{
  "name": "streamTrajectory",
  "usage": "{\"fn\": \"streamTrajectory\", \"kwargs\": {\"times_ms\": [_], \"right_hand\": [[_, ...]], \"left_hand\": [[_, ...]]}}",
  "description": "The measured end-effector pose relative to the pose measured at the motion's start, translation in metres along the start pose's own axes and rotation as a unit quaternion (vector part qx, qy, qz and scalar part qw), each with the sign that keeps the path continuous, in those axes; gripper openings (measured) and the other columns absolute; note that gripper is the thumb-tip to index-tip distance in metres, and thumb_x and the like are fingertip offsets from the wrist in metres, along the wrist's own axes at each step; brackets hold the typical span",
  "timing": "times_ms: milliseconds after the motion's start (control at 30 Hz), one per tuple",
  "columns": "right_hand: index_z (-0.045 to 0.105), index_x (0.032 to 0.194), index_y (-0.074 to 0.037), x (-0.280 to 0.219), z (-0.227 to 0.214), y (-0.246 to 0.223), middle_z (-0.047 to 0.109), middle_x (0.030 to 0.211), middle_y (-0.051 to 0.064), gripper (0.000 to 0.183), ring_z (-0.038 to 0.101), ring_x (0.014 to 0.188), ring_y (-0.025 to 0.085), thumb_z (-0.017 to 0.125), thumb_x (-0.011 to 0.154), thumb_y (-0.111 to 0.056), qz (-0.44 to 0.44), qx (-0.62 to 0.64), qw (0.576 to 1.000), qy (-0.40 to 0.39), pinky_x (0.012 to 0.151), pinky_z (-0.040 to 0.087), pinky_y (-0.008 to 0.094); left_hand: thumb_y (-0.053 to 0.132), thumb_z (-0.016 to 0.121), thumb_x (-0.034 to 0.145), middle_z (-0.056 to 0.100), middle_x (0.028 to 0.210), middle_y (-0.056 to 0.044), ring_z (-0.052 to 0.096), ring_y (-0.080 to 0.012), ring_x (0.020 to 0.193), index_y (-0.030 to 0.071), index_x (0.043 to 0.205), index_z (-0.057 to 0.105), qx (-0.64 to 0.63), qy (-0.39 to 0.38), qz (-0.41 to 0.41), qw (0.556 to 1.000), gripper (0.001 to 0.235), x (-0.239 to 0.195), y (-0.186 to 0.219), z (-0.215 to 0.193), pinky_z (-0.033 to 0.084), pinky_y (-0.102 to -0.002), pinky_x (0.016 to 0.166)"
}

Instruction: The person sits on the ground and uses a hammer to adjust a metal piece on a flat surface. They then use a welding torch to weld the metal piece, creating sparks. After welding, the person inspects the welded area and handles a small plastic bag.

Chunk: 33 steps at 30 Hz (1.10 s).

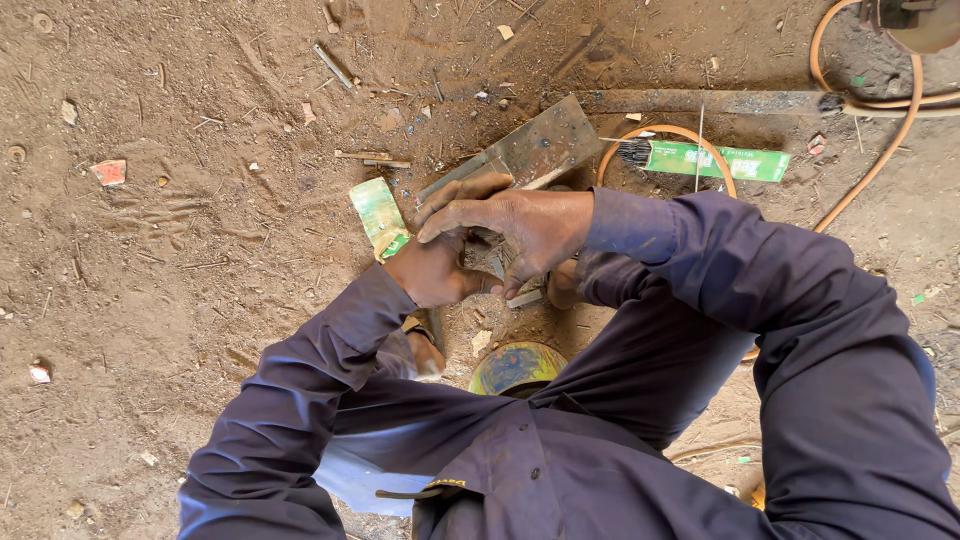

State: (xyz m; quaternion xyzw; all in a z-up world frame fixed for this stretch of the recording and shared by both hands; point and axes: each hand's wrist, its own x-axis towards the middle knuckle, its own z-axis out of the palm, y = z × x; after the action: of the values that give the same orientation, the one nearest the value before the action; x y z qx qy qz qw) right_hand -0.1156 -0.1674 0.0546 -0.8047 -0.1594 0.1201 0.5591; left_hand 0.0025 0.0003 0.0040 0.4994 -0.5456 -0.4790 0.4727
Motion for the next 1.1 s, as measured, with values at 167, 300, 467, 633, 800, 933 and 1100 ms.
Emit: {"fn": "streamTrajectory", "kwargs": {"times_ms": [167, 300, 467, 633, 800, 933, 1100], "right_hand": [[0.046, 0.148, -0.009, 0.0017, -0.0014, -0.0021, 0.047, 0.149, 0.014, 0.115, 0.047, 0.141, 0.033, 0.101, 0.047, -0.017, -0.031, -0.034, 0.999, 0.015, 0.115, 0.042, 0.044], [0.043, 0.151, -0.014, 0.0013, -0.0012, -0.0044, 0.052, 0.148, 0.008, 0.113, 0.056, 0.135, 0.026, 0.097, 0.052, -0.015, 0.096, 0.014, 0.995, -0.023, 0.109, 0.048, 0.038], [0.044, 0.149, -0.011, 0.0011, -0.0020, -0.0041, 0.048, 0.149, 0.012, 0.113, 0.049, 0.139, 0.029, 0.099, 0.050, -0.011, 0.029, -0.019, 0.999, 0.001, 0.113, 0.044, 0.041], [0.045, 0.148, -0.010, 0.0017, -0.0017, -0.0032, 0.047, 0.148, 0.013, 0.111, 0.047, 0.141, 0.030, 0.101, 0.052, -0.011, -0.002, -0.028, 1.000, 0.012, 0.115, 0.042, 0.042], [0.046, 0.148, -0.011, 0.0006, -0.0001, -0.0004, 0.048, 0.148, 0.011, 0.112, 0.049, 0.140, 0.028, 0.101, 0.051, -0.011, 0.017, -0.014, 1.000, 0.010, 0.115, 0.043, 0.040], [0.045, 0.149, -0.011, 0.0000, 0.0005, 0.0024, 0.048, 0.148, 0.011, 0.114, 0.050, 0.139, 0.028, 0.100, 0.049, -0.011, 0.027, -0.012, 1.000, 0.005, 0.114, 0.045, 0.040], [0.046, 0.148, -0.011, 0.0006, -0.0003, 0.0021, 0.049, 0.147, 0.012, 0.114, 0.050, 0.139, 0.030, 0.102, 0.048, -0.011, 0.000, -0.019, 1.000, 0.010, 0.115, 0.044, 0.042]], "left_hand": [[0.010, 0.096, 0.066, 0.037, 0.152, -0.009, 0.055, -0.0263, 0.134, 0.009, 0.158, 0.029, 0.003, 0.003, -0.001, 1.000, 0.114, 0.0014, -0.0011, -0.0010, 0.059, -0.038, 0.102], [0.009, 0.095, 0.065, 0.037, 0.151, -0.009, 0.054, -0.0262, 0.134, 0.008, 0.157, 0.030, -0.005, 0.006, 0.000, 1.000, 0.112, 0.0030, 0.0004, -0.0022, 0.060, -0.037, 0.100], [0.011, 0.099, 0.063, 0.039, 0.148, -0.010, 0.052, -0.0269, 0.135, 0.007, 0.156, 0.031, 0.069, 0.021, 0.038, 0.997, 0.115, 0.0025, 0.0017, -0.0038, 0.057, -0.037, 0.105], [0.012, 0.096, 0.065, 0.039, 0.151, -0.011, 0.056, -0.0269, 0.133, 0.006, 0.157, 0.030, 0.020, 0.009, 0.015, 1.000, 0.113, 0.0028, -0.0004, -0.0040, 0.058, -0.037, 0.104], [0.014, 0.093, 0.072, 0.044, 0.147, -0.013, 0.060, -0.0269, 0.127, 0.006, 0.158, 0.026, 0.014, -0.005, -0.005, 1.000, 0.110, 0.0036, -0.0060, -0.0034, 0.059, -0.038, 0.102], [0.014, 0.093, 0.073, 0.042, 0.148, -0.015, 0.058, -0.0283, 0.130, 0.006, 0.157, 0.026, 0.027, -0.016, -0.010, 0.999, 0.108, 0.0036, -0.0075, -0.0018, 0.059, -0.039, 0.103], [0.014, 0.093, 0.072, 0.039, 0.149, -0.014, 0.056, -0.0286, 0.133, 0.006, 0.158, 0.025, 0.008, -0.009, 0.004, 1.000, 0.109, 0.0041, -0.0016, -0.0047, 0.058, -0.038, 0.104]]}}
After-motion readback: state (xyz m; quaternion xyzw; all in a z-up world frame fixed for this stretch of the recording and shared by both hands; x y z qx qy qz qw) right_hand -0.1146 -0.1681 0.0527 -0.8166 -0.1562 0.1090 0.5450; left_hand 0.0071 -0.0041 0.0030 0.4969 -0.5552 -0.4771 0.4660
